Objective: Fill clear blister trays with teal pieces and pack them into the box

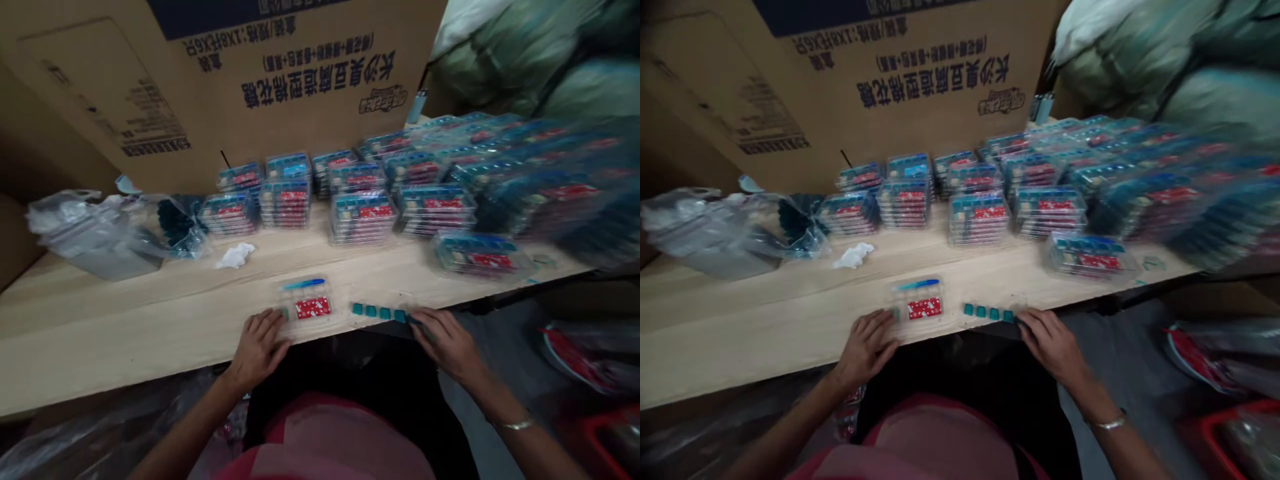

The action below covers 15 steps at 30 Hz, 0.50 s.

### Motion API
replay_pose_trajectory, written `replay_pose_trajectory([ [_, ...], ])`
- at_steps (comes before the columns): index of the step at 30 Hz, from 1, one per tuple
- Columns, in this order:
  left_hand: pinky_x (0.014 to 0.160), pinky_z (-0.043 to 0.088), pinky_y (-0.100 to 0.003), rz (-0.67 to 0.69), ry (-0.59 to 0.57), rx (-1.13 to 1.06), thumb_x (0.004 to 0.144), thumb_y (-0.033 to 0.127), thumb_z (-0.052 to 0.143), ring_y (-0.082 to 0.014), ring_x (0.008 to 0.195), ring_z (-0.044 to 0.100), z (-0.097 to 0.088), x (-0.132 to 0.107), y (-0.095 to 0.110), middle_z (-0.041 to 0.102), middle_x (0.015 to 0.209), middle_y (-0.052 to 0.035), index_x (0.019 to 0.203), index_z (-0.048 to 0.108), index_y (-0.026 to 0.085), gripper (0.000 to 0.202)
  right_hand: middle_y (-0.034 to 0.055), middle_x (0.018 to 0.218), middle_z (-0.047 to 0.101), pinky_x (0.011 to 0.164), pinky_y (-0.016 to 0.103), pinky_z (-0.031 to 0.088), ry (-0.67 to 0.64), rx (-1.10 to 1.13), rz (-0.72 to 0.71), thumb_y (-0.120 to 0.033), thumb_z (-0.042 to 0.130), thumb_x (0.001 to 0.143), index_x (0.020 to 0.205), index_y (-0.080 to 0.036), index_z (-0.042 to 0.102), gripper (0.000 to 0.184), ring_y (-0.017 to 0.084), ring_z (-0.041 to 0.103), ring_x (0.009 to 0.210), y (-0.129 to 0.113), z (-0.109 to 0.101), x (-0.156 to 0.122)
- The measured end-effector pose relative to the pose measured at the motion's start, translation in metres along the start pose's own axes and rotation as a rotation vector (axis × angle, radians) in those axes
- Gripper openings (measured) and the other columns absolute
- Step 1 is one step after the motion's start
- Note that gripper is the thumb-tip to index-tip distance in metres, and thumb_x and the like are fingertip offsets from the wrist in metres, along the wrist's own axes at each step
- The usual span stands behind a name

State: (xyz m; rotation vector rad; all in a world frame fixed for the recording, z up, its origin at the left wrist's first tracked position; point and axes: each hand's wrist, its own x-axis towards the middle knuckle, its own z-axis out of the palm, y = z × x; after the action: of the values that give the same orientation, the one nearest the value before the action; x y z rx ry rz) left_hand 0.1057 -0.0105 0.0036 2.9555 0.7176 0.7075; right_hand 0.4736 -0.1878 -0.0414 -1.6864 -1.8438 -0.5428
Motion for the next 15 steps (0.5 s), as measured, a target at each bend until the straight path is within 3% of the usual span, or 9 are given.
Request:
replay_pose_trajectory([
  [6,0.091,0.046,-0.039,-0.047,0.13,-0.057,0.088,0.027,0.057,-0.0248,0.111,0.056,-0.013,0.005,0.013,0.058,0.124,-0.0151,0.128,0.047,0.017,0.042,0.0096,0.09,0.065,0.07,0.034,0.055,0.128,-0.029,-0.025,-0.012,0.055,0.088,0.106,-0.018,0.058,0.019,0.021,0.063,0.08,-0.006,-0.016,0.019],
  [11,0.091,0.047,-0.036,0.106,0.219,-0.15,0.085,0.024,0.06,-0.0242,0.115,0.056,-0.016,0.023,0.036,0.058,0.126,-0.0172,0.134,0.041,0.017,0.053,0.0095,0.092,0.066,0.071,0.034,0.054,0.116,0.106,-0.115,-0.008,0.056,0.086,0.107,-0.018,0.059,0.023,0.02,0.064,0.085,-0.044,-0.024,0.043],
  [13,0.085,0.049,-0.034,-0.007,0.259,-0.228,0.085,0.02,0.057,-0.0219,0.104,0.06,-0.019,0.029,0.03,0.064,0.112,-0.0125,0.122,0.051,0.018,0.038,0.01,0.094,0.066,0.072,0.033,0.054,0.101,0.155,-0.17,-0.007,0.055,0.087,0.108,-0.017,0.059,0.024,0.02,0.064,0.086,-0.057,-0.023,0.05],
  [15,0.076,0.05,-0.031,-0.21,0.219,-0.285,0.084,0.02,0.056,-0.0194,0.087,0.062,-0.021,0.034,0.014,0.066,0.091,-0.0067,0.102,0.06,0.018,0.018,0.0102,0.095,0.067,0.073,0.033,0.054,0.092,0.182,-0.174,-0.007,0.055,0.087,0.108,-0.017,0.059,0.024,0.02,0.064,0.086,-0.061,-0.021,0.055],
])
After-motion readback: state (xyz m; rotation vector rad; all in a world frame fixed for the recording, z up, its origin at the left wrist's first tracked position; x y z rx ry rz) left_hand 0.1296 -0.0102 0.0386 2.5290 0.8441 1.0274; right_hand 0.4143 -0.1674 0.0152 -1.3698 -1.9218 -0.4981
